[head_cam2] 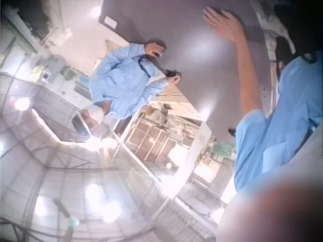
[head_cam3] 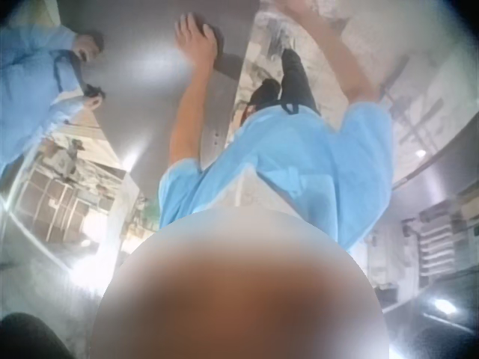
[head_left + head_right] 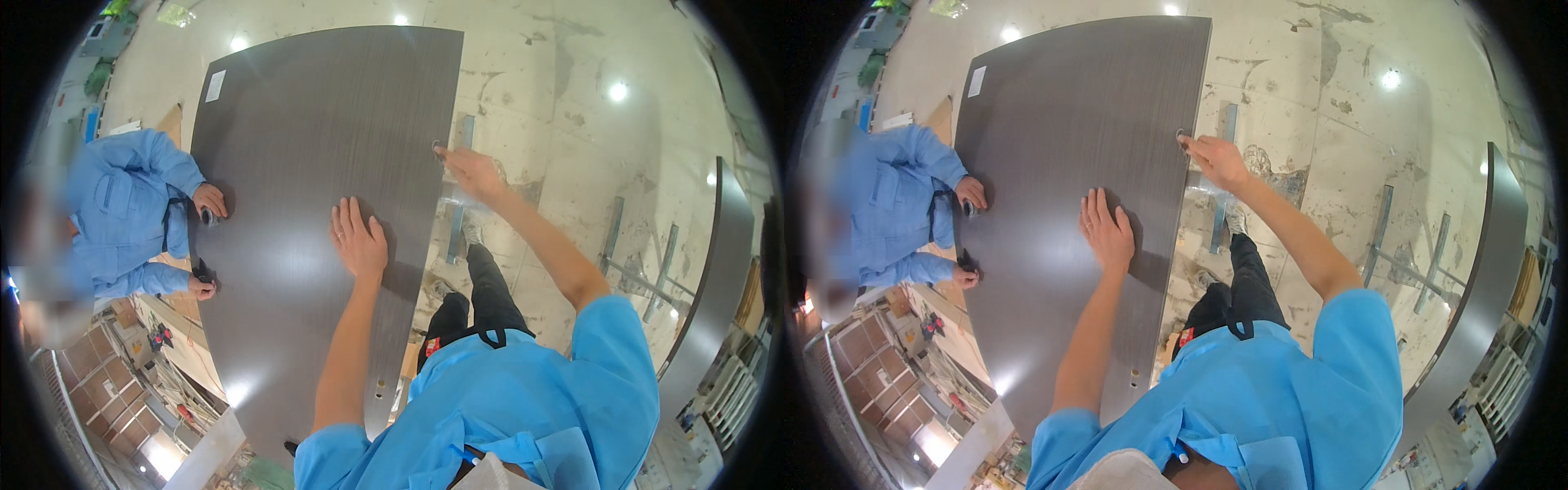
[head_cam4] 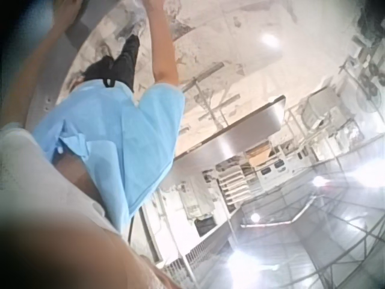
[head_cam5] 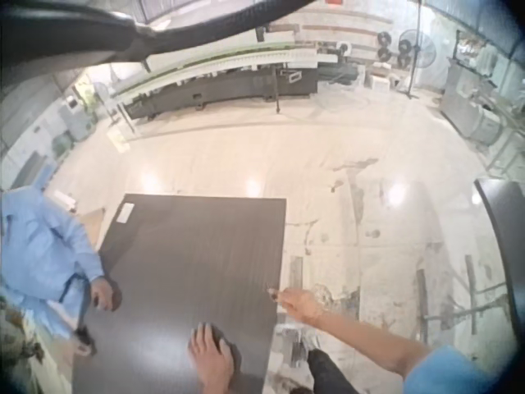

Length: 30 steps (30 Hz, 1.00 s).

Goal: The person scrapes a large grey sheet with a small metal tool, moving along the edges and surface. They pause to wipe the sheet with a black cloth and continue scraping. Another person stands nearby and briefly marks the sheet.

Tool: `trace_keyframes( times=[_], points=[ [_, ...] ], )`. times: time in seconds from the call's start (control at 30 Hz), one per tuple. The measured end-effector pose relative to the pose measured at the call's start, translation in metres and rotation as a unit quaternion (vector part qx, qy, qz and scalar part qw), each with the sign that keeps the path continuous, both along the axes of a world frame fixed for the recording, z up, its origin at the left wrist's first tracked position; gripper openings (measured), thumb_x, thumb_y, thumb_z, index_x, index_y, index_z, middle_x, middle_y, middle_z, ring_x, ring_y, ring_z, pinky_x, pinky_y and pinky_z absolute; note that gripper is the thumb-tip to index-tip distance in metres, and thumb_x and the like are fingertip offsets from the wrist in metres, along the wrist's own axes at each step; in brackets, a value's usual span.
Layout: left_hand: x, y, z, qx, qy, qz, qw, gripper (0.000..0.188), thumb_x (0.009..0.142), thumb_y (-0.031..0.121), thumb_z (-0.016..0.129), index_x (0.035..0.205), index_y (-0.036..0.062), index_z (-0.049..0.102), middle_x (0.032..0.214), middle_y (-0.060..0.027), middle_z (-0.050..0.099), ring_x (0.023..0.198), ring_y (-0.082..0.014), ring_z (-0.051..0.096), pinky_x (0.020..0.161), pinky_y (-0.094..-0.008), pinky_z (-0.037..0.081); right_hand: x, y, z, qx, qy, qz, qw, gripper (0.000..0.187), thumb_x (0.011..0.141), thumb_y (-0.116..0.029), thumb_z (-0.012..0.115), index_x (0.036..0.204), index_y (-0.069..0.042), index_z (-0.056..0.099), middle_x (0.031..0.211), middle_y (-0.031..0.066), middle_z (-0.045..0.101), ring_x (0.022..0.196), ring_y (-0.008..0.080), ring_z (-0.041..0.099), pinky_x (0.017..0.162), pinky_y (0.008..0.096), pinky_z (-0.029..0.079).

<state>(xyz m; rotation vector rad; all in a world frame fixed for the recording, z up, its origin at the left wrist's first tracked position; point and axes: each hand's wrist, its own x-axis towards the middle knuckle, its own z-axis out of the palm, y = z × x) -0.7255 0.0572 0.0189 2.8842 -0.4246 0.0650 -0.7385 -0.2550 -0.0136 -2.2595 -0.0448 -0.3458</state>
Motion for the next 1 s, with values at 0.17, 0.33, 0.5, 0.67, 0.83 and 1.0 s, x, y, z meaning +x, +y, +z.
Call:
trace_keyframes(
  times=[0.17,0.33,0.5,0.67,0.83,1.0],
  points=[
    [-0.003,0.007,-0.004,-0.036,0.008,0.004,0.999,0.059,0.11,0.033,0.053,0.162,0.0056,0.046,0.171,-0.016,0.043,0.161,-0.0377,0.035,0.133,-0.0549,0.024,-0.044,0.048,-0.004,-0.014,-0.019,0.021,1.0,0.035,0.104,-0.014,0.067,0.138,-0.008,0.072,0.088,0.012,0.068,0.08,0.0326,0.069,0.07,0.0435,0.057],
    [-0.027,0.054,-0.006,-0.179,0.038,0.008,0.983,0.059,0.11,0.031,0.057,0.161,0.0034,0.046,0.17,-0.0161,0.044,0.159,-0.0381,0.037,0.131,-0.0543,0.028,-0.112,0.11,-0.013,-0.068,-0.016,0.043,0.997,0.042,0.103,-0.014,0.066,0.146,-0.01,0.066,0.088,0.0118,0.067,0.082,0.0331,0.069,0.07,0.0454,0.056],
    [-0.056,0.146,0.002,-0.09,-0.008,0.127,0.988,0.055,0.109,0.028,0.056,0.158,0.0024,0.05,0.165,-0.0187,0.05,0.156,-0.0425,0.041,0.128,-0.0541,0.031,-0.186,0.176,0.008,-0.115,0.191,0.154,0.963,0.047,0.11,-0.023,0.054,0.155,-0.013,0.057,0.102,0.0151,0.069,0.092,0.0366,0.071,0.076,0.0506,0.057],
    [-0.072,0.184,0.008,0.009,-0.003,0.18,0.984,0.05,0.109,0.023,0.052,0.154,0.0017,0.053,0.159,-0.0224,0.054,0.153,-0.0425,0.044,0.128,-0.0541,0.033,-0.133,0.127,0.003,-0.135,0.123,0.254,0.95,0.04,0.094,-0.017,0.063,0.132,-0.016,0.075,0.12,0.0119,0.078,0.11,0.0346,0.074,0.094,0.0492,0.06],
    [-0.068,0.176,0.007,-0.025,-0.013,0.231,0.972,0.055,0.11,0.031,0.054,0.161,0.0117,0.049,0.166,-0.0132,0.049,0.158,-0.0358,0.039,0.13,-0.0521,0.03,0.035,-0.035,-0.03,0.101,0.13,-0.043,0.985,0.018,0.104,-0.017,0.065,0.107,-0.002,0.075,0.102,0.0123,0.077,0.096,0.0301,0.073,0.09,0.0422,0.055],
    [-0.065,0.178,0.008,-0.025,0.013,0.232,0.972,0.056,0.109,0.034,0.054,0.162,0.0138,0.048,0.169,-0.0102,0.045,0.159,-0.0342,0.036,0.131,-0.0521,0.028,0.182,-0.166,-0.059,-0.122,0.037,-0.207,0.97,0.039,0.113,-0.027,0.06,0.138,0.0,0.071,0.123,0.0177,0.078,0.11,0.0325,0.076,0.095,0.0414,0.057]
  ],
)
